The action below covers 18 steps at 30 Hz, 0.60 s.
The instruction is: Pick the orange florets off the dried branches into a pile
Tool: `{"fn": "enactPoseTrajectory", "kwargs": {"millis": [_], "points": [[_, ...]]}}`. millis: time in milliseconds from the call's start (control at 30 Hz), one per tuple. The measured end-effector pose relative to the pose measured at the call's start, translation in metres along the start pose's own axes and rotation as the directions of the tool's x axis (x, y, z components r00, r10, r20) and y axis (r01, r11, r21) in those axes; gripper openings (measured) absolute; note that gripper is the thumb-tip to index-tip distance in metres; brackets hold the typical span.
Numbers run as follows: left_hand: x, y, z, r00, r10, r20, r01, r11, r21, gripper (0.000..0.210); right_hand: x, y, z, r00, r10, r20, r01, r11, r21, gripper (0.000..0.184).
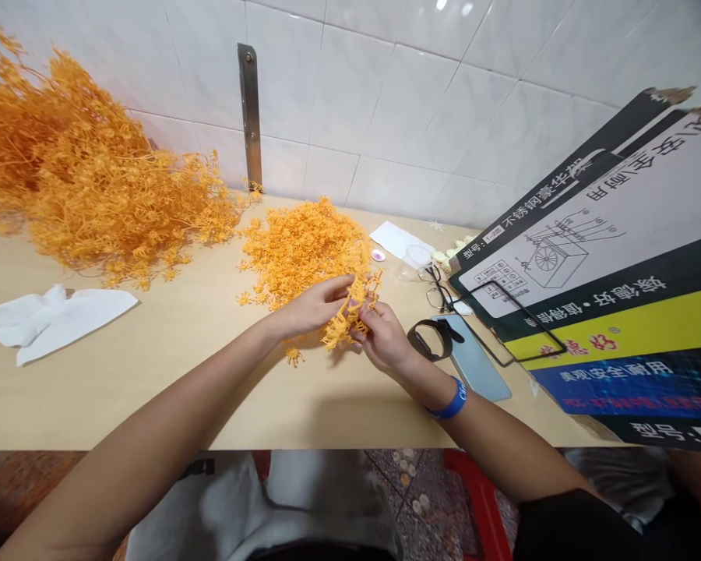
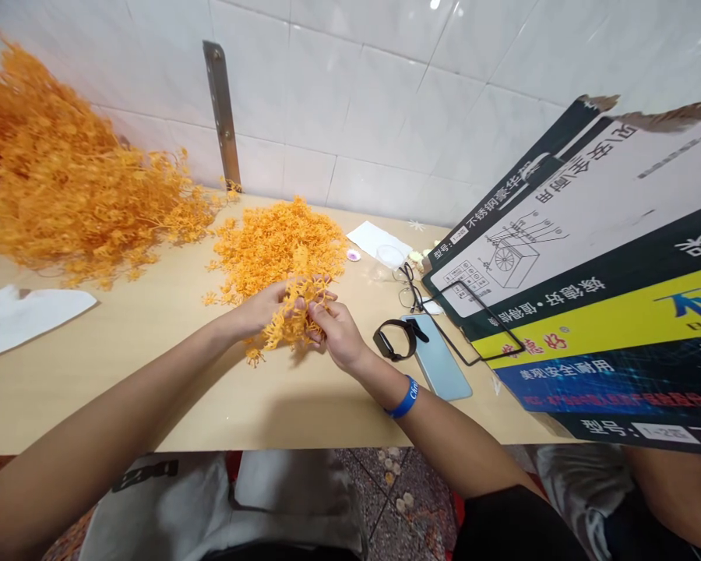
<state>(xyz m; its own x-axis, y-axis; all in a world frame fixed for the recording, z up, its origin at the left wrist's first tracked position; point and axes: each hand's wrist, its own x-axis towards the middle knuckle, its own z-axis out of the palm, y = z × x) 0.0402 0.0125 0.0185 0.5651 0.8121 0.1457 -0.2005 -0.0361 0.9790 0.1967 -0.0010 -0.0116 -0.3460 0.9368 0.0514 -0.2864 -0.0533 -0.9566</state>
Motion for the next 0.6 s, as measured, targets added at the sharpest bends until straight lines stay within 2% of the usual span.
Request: {"fn": "enactPoseTrajectory", "kwargs": {"millis": [133,200,300,367,433,500,600], "points": [[0.0,-0.003,0.002,1.0,0.022,0.013,-0.023,0.995,0.098,0.067,0.001,-0.006,0.0,0.993,-0.097,-0.068,0.078,0.967,-0.241,0.049],[0.001,-0.005,0.004,0.997,0.041,-0.066,-0.031,0.989,0.147,0.06,0.001,-0.007,-0.001,0.992,-0.118,-0.038,0.1,0.942,-0.321,0.052],[0.004,-0.006,0.005,0.965,0.06,-0.254,-0.019,0.987,0.162,0.055,0.0,-0.002,-0.004,0.992,-0.128,0.001,0.123,0.952,-0.279,0.053],[0.006,-0.007,0.005,0.932,0.022,-0.361,0.009,0.996,0.086,0.054,0.0,0.004,-0.006,0.994,-0.113,0.01,0.113,0.974,-0.197,0.05],[0.007,-0.007,0.006,0.907,-0.042,-0.419,0.033,0.999,-0.028,0.051,-0.001,0.008,-0.007,0.996,-0.08,0.033,0.084,0.987,-0.133,0.047],[0.007,-0.006,0.007,0.897,-0.086,-0.434,0.032,0.991,-0.131,0.047,-0.002,0.009,-0.008,0.997,-0.069,0.046,0.073,0.994,-0.083,0.044],[0.005,-0.003,0.01,0.908,-0.129,-0.398,0.0,0.952,-0.306,0.042,-0.002,0.004,-0.011,0.995,-0.081,0.049,0.085,0.993,-0.083,0.044]]}}
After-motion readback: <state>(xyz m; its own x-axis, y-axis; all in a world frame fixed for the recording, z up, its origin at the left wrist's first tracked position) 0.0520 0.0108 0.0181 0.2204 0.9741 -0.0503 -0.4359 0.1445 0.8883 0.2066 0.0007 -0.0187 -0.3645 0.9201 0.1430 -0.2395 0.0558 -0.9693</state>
